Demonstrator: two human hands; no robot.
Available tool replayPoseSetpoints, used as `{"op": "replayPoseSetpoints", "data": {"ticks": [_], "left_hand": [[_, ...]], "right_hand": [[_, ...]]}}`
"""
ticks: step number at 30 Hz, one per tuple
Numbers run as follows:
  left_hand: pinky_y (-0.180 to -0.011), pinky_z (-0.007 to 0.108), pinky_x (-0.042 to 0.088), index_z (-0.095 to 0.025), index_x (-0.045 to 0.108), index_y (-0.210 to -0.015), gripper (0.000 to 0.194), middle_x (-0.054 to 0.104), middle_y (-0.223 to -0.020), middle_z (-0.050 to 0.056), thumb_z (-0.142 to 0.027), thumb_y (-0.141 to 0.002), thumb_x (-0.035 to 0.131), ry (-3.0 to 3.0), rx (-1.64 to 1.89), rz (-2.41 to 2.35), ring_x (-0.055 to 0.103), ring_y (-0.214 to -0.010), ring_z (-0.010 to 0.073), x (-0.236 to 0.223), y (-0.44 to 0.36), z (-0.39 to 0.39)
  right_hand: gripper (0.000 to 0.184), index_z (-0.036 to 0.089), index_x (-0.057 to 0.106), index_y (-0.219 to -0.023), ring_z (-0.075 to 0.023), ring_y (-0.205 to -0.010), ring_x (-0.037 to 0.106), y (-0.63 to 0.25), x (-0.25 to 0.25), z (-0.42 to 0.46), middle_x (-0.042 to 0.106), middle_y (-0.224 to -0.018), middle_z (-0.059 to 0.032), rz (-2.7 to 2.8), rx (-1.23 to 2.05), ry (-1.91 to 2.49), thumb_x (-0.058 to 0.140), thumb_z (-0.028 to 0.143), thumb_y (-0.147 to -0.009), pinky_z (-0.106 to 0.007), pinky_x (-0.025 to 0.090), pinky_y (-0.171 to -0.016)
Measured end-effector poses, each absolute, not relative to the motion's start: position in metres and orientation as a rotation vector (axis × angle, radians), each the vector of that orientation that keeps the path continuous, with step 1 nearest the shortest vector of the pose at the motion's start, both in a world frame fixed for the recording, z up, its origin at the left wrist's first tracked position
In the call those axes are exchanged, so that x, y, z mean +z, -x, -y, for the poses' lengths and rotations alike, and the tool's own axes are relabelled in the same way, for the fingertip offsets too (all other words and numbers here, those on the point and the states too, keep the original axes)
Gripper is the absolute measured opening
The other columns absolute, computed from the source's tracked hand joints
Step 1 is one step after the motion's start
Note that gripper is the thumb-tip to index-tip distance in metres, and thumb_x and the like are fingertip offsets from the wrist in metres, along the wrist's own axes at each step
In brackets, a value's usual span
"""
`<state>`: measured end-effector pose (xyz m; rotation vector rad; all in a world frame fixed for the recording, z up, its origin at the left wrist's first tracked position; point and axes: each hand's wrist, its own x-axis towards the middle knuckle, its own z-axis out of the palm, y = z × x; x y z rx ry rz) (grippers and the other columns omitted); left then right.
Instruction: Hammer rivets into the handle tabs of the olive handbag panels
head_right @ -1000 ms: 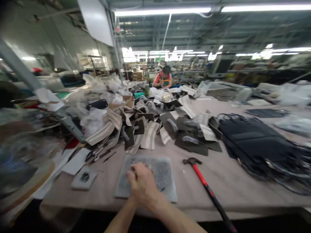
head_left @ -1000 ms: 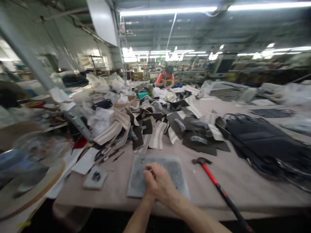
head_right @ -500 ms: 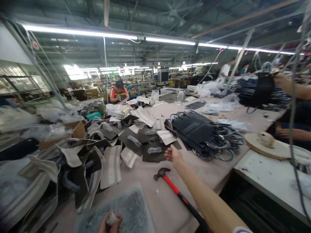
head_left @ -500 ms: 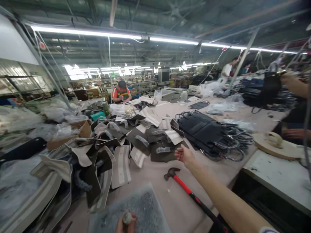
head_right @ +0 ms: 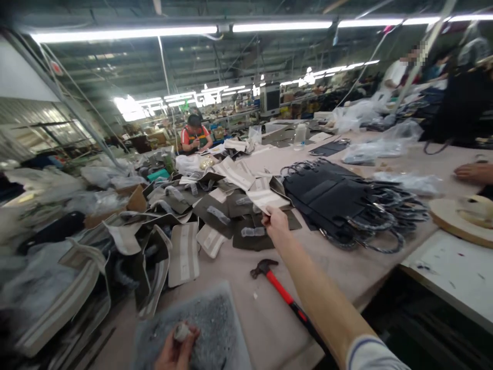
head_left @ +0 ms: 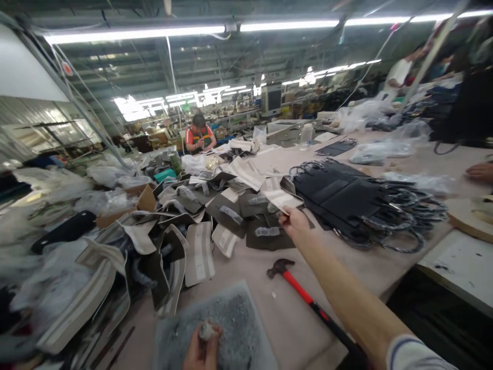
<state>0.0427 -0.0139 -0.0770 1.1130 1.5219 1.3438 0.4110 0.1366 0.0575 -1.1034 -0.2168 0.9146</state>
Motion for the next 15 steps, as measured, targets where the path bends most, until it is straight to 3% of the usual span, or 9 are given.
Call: {"op": "replayPoseSetpoints", "data": {"ticks": [3, 7, 11, 15], "left_hand": [[-0.082, 0.034, 0.061, -0.019, 0.069, -0.102, 0.051, 0.078, -0.092, 0.009, -0.059, -0.073, 0.076, -1.166, 1.224, -1.485, 0.076, -0.085, 0.0280, -0.071, -0.036, 0.019], [-0.079, 0.034, 0.061, -0.017, 0.069, -0.097, 0.041, 0.077, -0.087, 0.008, -0.051, -0.075, 0.077, -1.141, 1.250, -1.406, 0.075, -0.081, 0.0254, -0.066, -0.030, 0.016], [-0.078, 0.033, 0.060, -0.016, 0.068, -0.096, 0.040, 0.076, -0.087, 0.007, -0.045, -0.071, 0.080, -0.954, 1.416, -1.390, 0.074, -0.082, 0.0241, -0.069, -0.024, 0.011], [-0.083, 0.032, 0.058, -0.015, 0.065, -0.096, 0.039, 0.076, -0.088, 0.007, -0.044, -0.074, 0.079, -0.788, 1.488, -1.322, 0.073, -0.083, 0.0202, -0.064, -0.021, 0.011]], "right_hand": [[0.022, 0.018, 0.068, -0.097, -0.0122, -0.064, 0.058, -0.375, 0.049, -0.092, 0.066, -0.078, 0.0016, 0.480, 0.838, 1.110, 0.075, 0.028, -0.079, -0.022, 0.048, -0.053], [0.020, 0.019, 0.075, -0.097, -0.0235, -0.095, 0.067, -0.320, 0.011, -0.021, 0.073, -0.096, -0.0039, 1.202, 0.565, 1.182, 0.067, 0.034, -0.087, -0.035, 0.056, -0.086], [0.038, 0.026, 0.067, -0.128, -0.0231, -0.123, 0.060, -0.273, -0.048, 0.026, 0.064, -0.133, -0.0086, 1.699, 0.468, 1.038, 0.046, 0.019, -0.097, -0.044, 0.050, -0.106], [0.047, 0.030, 0.063, -0.134, -0.0229, -0.139, 0.045, -0.264, -0.089, 0.042, 0.059, -0.140, -0.0070, 1.997, 0.529, 1.049, 0.039, 0.012, -0.097, -0.049, 0.046, -0.110]]}}
